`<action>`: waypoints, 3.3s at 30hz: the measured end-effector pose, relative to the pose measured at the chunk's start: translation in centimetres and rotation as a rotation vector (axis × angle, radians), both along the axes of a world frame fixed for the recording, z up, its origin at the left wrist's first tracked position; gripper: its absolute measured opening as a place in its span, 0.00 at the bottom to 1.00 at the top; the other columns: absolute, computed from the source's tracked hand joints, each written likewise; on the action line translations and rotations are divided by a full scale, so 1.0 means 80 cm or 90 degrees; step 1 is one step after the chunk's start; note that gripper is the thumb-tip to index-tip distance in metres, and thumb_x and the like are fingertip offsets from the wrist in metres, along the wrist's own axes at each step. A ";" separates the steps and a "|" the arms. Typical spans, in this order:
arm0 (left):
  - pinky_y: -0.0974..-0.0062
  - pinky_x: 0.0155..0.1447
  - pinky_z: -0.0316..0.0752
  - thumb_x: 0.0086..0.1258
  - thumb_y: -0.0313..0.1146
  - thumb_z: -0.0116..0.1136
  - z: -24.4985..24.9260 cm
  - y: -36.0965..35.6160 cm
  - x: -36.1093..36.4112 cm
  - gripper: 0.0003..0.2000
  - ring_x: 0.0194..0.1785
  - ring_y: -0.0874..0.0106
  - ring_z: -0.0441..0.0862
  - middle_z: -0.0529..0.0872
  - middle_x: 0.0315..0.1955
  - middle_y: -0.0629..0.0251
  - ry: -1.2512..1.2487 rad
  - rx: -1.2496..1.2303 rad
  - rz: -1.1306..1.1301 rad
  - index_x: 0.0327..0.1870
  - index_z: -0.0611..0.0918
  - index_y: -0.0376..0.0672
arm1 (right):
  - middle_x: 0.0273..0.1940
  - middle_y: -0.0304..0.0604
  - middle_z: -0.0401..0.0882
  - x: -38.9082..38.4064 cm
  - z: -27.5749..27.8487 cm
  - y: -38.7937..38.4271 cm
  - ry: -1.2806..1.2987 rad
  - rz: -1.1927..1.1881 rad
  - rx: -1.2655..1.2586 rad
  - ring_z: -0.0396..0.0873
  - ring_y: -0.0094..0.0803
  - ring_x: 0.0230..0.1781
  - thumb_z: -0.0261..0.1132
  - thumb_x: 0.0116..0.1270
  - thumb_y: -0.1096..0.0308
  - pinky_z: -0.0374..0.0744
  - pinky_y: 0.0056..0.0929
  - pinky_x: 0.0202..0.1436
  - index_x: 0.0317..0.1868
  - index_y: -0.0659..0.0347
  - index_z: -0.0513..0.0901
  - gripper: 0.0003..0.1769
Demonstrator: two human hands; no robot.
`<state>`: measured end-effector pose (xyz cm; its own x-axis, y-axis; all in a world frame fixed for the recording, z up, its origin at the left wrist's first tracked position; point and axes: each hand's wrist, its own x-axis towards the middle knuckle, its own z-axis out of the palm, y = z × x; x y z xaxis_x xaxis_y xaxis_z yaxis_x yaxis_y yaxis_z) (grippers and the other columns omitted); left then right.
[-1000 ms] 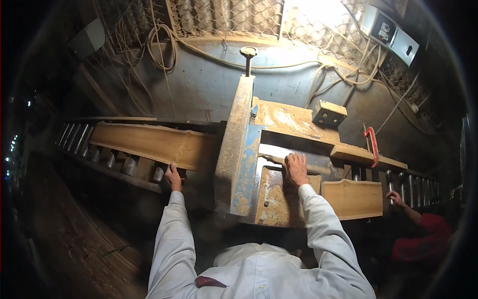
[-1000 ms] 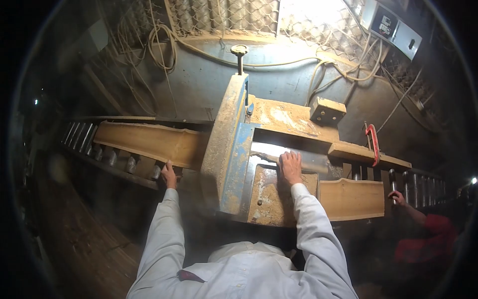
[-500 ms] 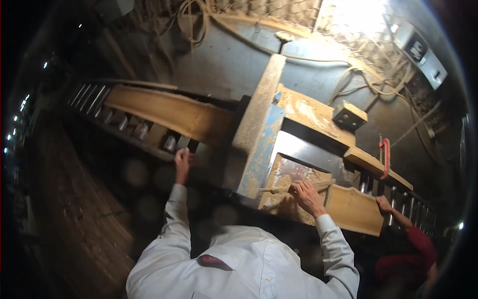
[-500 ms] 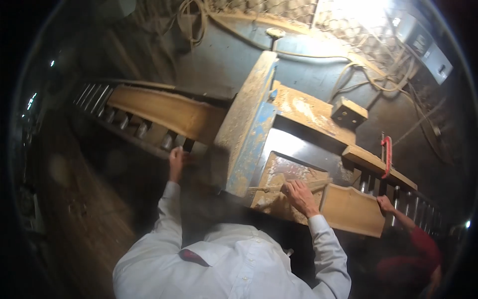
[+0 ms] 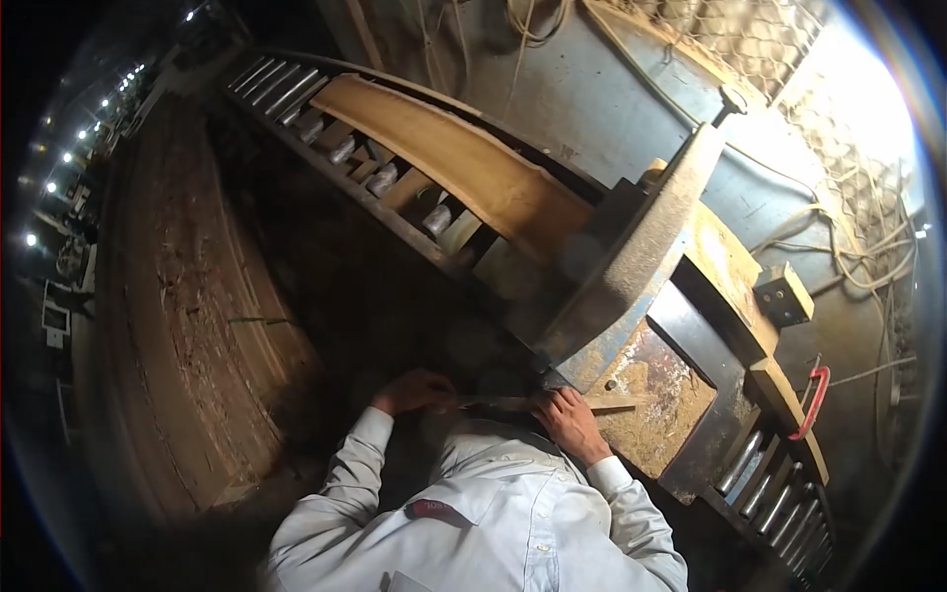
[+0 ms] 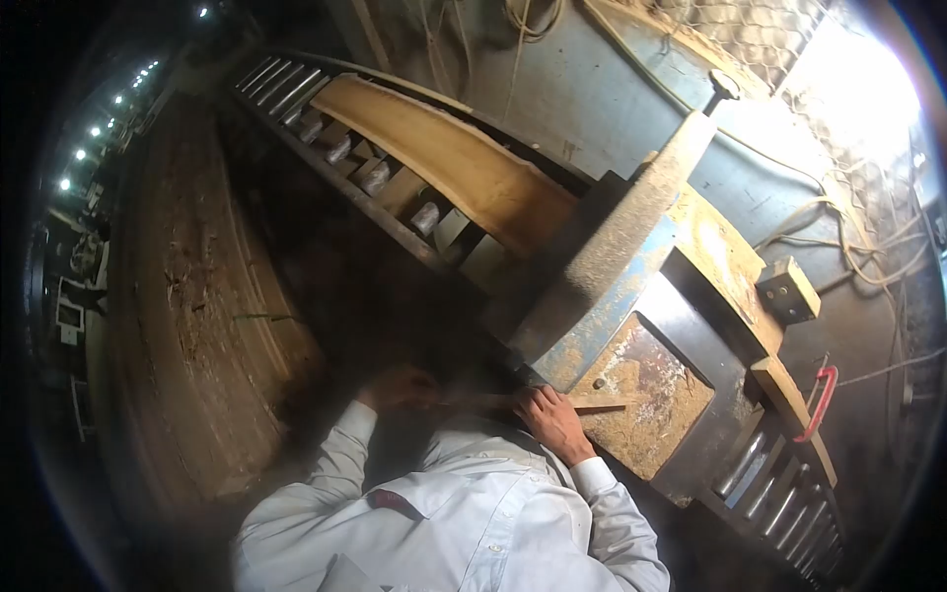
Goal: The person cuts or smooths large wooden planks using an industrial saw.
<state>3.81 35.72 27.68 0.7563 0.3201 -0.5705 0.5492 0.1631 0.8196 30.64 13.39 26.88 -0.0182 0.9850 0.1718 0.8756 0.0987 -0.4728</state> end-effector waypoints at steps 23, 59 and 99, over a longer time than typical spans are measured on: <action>0.74 0.44 0.77 0.71 0.47 0.58 -0.241 0.164 0.005 0.21 0.38 0.73 0.83 0.86 0.36 0.61 0.273 0.532 0.489 0.51 0.81 0.36 | 0.51 0.52 0.79 0.109 -0.001 -0.166 0.004 -0.569 0.140 0.76 0.49 0.53 0.61 0.64 0.75 0.74 0.41 0.58 0.48 0.63 0.80 0.11; 0.57 0.50 0.72 0.74 0.40 0.50 -0.104 0.223 0.257 0.19 0.55 0.57 0.72 0.72 0.54 0.47 -0.103 0.040 0.172 0.56 0.71 0.32 | 0.71 0.57 0.55 0.166 -0.073 -0.328 -0.063 -1.129 0.129 0.50 0.48 0.75 0.54 0.66 0.36 0.46 0.44 0.78 0.64 0.69 0.68 0.43; 0.59 0.49 0.77 0.62 0.46 0.65 -0.122 0.234 0.298 0.26 0.44 0.61 0.79 0.79 0.45 0.52 -0.253 0.085 0.222 0.52 0.76 0.34 | 0.73 0.51 0.56 0.188 -0.066 -0.296 -0.112 -1.147 0.056 0.47 0.45 0.76 0.58 0.60 0.30 0.41 0.49 0.77 0.66 0.59 0.68 0.46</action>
